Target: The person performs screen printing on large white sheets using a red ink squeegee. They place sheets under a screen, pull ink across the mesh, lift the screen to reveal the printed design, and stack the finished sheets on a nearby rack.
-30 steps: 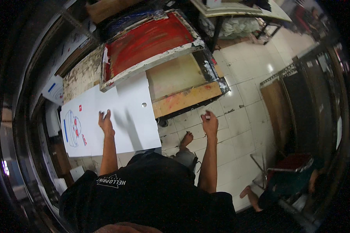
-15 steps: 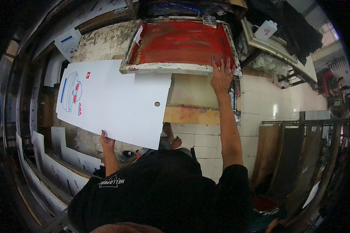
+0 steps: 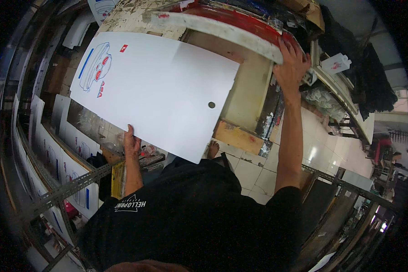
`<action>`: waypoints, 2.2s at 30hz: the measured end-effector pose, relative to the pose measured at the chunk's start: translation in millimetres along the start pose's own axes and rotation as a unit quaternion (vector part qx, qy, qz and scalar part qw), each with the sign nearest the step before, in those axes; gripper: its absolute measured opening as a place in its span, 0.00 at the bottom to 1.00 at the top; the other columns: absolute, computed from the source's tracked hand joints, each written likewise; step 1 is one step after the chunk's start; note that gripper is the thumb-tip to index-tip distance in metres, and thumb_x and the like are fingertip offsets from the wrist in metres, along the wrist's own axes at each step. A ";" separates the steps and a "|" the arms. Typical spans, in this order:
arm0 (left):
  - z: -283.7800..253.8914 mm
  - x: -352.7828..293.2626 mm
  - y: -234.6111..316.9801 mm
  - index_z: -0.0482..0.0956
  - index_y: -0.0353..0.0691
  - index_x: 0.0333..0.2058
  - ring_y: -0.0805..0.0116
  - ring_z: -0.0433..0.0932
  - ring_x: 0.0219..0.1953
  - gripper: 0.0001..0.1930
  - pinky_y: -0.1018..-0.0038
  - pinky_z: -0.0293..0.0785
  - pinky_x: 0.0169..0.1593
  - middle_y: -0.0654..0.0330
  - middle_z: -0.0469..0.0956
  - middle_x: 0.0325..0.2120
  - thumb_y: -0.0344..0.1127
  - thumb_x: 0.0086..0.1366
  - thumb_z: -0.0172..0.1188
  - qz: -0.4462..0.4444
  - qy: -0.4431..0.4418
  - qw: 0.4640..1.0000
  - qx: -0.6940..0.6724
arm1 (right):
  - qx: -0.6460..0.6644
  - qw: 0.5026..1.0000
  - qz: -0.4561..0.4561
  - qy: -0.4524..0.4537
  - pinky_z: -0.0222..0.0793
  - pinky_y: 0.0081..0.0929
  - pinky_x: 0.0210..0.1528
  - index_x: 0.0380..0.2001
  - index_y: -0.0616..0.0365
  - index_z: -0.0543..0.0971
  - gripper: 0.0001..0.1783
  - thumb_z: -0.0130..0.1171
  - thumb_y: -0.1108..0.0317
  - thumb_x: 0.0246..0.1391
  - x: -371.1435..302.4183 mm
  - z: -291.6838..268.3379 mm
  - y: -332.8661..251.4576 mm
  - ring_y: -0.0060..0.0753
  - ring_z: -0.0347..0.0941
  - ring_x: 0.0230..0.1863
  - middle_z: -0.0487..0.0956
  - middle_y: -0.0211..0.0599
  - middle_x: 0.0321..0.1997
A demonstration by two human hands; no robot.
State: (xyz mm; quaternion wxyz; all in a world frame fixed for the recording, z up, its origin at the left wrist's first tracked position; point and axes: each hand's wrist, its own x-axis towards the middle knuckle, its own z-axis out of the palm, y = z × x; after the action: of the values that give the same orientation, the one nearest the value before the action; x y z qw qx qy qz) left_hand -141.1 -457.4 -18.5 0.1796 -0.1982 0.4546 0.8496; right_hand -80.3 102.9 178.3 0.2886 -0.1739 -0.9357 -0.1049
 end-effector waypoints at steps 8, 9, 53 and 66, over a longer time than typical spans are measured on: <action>10.1 -48.3 -83.4 0.63 0.36 0.55 0.65 0.75 0.49 0.20 0.68 0.77 0.51 0.58 0.73 0.48 0.36 0.68 0.56 0.031 0.031 0.999 -0.029 | 0.014 1.000 -0.024 -0.010 0.45 0.57 0.63 0.60 0.42 0.70 0.42 0.55 0.71 0.32 45.4 6.7 26.6 0.33 0.64 0.62 0.73 0.26 0.60; 6.7 -53.2 -88.3 0.63 0.36 0.55 0.65 0.75 0.49 0.20 0.67 0.77 0.51 0.58 0.73 0.48 0.35 0.68 0.55 0.017 0.029 0.999 -0.029 | 0.020 0.999 -0.025 -0.007 0.45 0.57 0.63 0.60 0.42 0.70 0.42 0.55 0.71 0.33 46.9 6.4 28.9 0.33 0.64 0.61 0.73 0.26 0.59; -91.1 27.2 -29.0 0.67 0.46 0.53 0.62 0.70 0.54 0.18 0.51 0.66 0.60 0.64 0.73 0.47 0.42 0.67 0.57 -0.057 -0.070 0.996 0.013 | -0.007 1.000 -0.002 0.001 0.54 0.52 0.57 0.47 0.45 0.79 0.28 0.56 0.69 0.34 63.4 -10.0 14.1 0.39 0.72 0.51 0.80 0.37 0.44; -74.3 12.1 -32.4 0.64 0.46 0.54 0.65 0.73 0.46 0.21 0.56 0.78 0.48 0.64 0.71 0.44 0.43 0.66 0.58 -0.084 -0.084 0.991 0.055 | -0.040 0.998 0.029 -0.028 0.55 0.48 0.55 0.47 0.41 0.80 0.29 0.55 0.68 0.34 65.0 -8.4 11.5 0.37 0.73 0.47 0.81 0.35 0.41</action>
State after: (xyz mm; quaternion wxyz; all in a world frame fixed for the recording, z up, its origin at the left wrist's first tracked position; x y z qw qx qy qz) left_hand -122.9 -501.6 -85.1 0.2984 -0.1539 0.4653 0.8190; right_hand -121.8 128.2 223.7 0.2583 -0.2152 -0.9329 -0.1289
